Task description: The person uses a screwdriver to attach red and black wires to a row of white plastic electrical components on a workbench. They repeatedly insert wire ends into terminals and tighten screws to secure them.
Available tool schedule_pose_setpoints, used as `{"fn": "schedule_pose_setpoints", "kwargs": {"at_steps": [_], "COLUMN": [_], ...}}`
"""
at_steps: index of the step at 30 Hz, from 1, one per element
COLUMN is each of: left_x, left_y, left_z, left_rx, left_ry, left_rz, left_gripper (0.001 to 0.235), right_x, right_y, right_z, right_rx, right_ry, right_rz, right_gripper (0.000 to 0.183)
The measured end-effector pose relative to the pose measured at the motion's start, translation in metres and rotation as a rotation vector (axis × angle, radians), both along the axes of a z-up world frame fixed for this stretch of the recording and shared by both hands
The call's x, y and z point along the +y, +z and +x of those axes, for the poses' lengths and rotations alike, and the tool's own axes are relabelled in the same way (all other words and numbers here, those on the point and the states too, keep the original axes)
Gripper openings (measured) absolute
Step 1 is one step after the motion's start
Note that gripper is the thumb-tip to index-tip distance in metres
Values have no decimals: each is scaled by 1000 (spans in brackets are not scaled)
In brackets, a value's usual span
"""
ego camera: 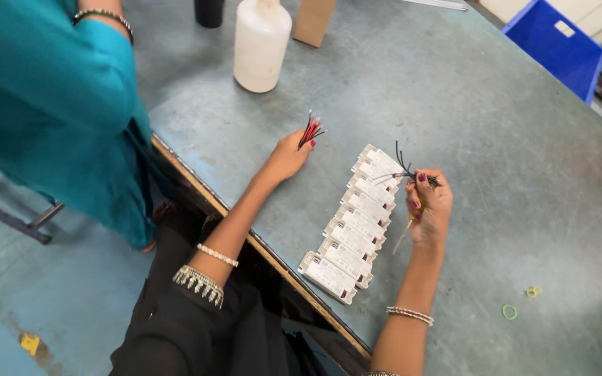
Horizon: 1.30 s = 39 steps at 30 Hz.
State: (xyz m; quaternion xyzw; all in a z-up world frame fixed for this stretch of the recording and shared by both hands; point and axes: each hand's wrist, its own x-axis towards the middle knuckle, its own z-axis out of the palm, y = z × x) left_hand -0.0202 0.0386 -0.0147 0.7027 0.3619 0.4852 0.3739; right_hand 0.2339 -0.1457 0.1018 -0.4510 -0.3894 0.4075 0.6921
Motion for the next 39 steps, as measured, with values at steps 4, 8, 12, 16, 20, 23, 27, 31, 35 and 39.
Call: {"fn": "schedule_pose_setpoints", "kwargs": {"at_steps": [4,8,12,16,20,23,27,31,35,39], "left_x": [14,-9,-77,-109,-114,-121,-130,-138,-140,-155], "left_y": [18,56,80,89,97,101,94,65,38,26], "left_z": [-16,-17,3,-1,-21,-39,-54,-58,-60,-52], "left_rx": [475,580,248,551,784,849,252,-37,3,-13], "left_ry": [160,359,-249,-545,-383,-344,-746,-723,-416,-392], "left_rz": [18,194,178,-244,-89,65,-447,-635,-419,-394], "left_gripper": [29,50,56,58,52,48,29,28,27,27], "right_x": [5,12,7,4,1,-8,-30,-56,-95,-133], "right_y": [-8,-10,-1,6,14,24,45,54,43,18], "right_z": [-9,-34,-55,-70,-92,-117,-144,-154,-168,-186], "right_rx": [-28,-157,-242,-415,-453,-520,-786,-1026,-1256,-1401], "right_ry": [176,334,454,509,563,592,449,116,39,131], "right_rz": [-105,-222,-221,-288,-247,-189,-116,-91,-368,-330], "right_gripper": [13,14,12,12,9,8,11,25,29,52]}}
